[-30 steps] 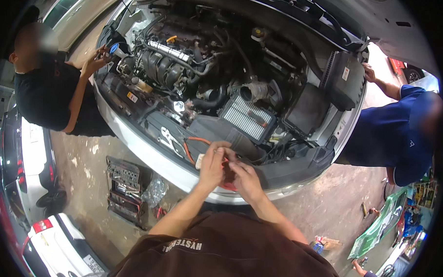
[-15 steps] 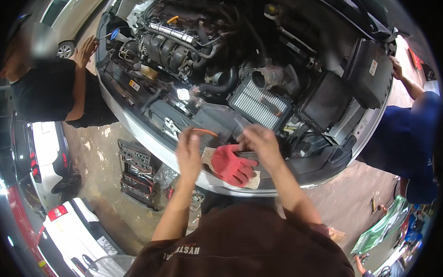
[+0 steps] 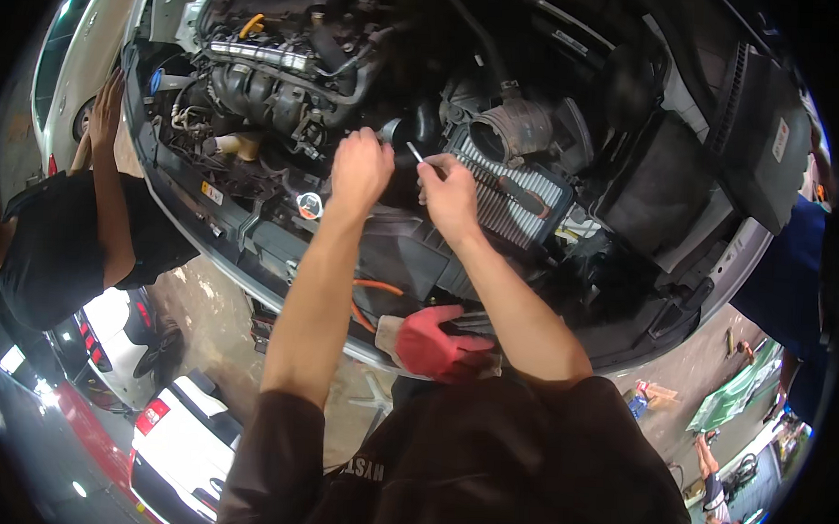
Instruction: The person removes a throttle body and air intake components from a vehicle's engine bay, manipulates various hoses and electrical connectors, and uses pliers to adjust a clamp.
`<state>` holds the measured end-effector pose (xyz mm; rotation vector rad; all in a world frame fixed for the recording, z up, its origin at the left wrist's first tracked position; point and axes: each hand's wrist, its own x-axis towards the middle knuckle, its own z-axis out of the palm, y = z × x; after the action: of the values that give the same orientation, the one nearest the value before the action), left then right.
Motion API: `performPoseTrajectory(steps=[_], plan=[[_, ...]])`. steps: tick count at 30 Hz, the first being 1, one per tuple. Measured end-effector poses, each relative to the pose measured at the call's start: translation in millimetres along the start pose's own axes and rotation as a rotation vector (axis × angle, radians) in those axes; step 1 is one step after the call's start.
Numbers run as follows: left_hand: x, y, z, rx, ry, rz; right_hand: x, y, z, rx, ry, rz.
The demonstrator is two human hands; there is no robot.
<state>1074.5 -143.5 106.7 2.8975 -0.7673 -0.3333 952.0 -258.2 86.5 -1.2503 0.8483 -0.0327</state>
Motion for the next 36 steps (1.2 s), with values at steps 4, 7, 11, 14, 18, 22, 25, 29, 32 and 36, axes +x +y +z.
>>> performPoseTrajectory(steps=[4,7,11,14,18,22,25,29,32,36], plan=[[64.6,-50.0,65.7,0.088,-0.5,-0.252,5.1,5.9,6.3,-0.091,0.014,-0.054],[82.3,-61.2,77.6,-0.03,-0.644,-0.364,3.7,-4.3,0.7,-0.129,0.009,-0.061],[86.8,-47.2,74.9,-0.071,-0.707,-0.42,8.5,5.0,0.4,-0.05,0.008,-0.083],[95.2,-51.0,79.3,0.035,-0.694,-0.435,9.8,1.5,0.6,-0.044,-0.022,-0.125],[87.8,-70.0,76.9,0.018,-0.635,-0.376,10.5,2.1,4.2,-0.024,-0.014,-0.147],[88.5,-68.9,70.9,0.0,-0.512,-0.382,34.6,3.8,14.0,-0.007,0.077,-0.275],[85.9,-64.4,58.9,-0.002,-0.448,-0.353,58.0,-3.4,32.7,-0.02,0.075,-0.25],[82.2,-93.1,77.6,-0.039,-0.312,-0.316,86.9,9.0,65.8,-0.189,0.14,-0.207],[76.8,-87.5,78.9,-0.285,-0.263,-0.338,96.6,13.4,74.9,-0.278,0.061,-0.119],[71.7,-63.2,63.8,-0.214,-0.296,-0.461,89.3,7.7,76.8,-0.266,0.073,-0.049]])
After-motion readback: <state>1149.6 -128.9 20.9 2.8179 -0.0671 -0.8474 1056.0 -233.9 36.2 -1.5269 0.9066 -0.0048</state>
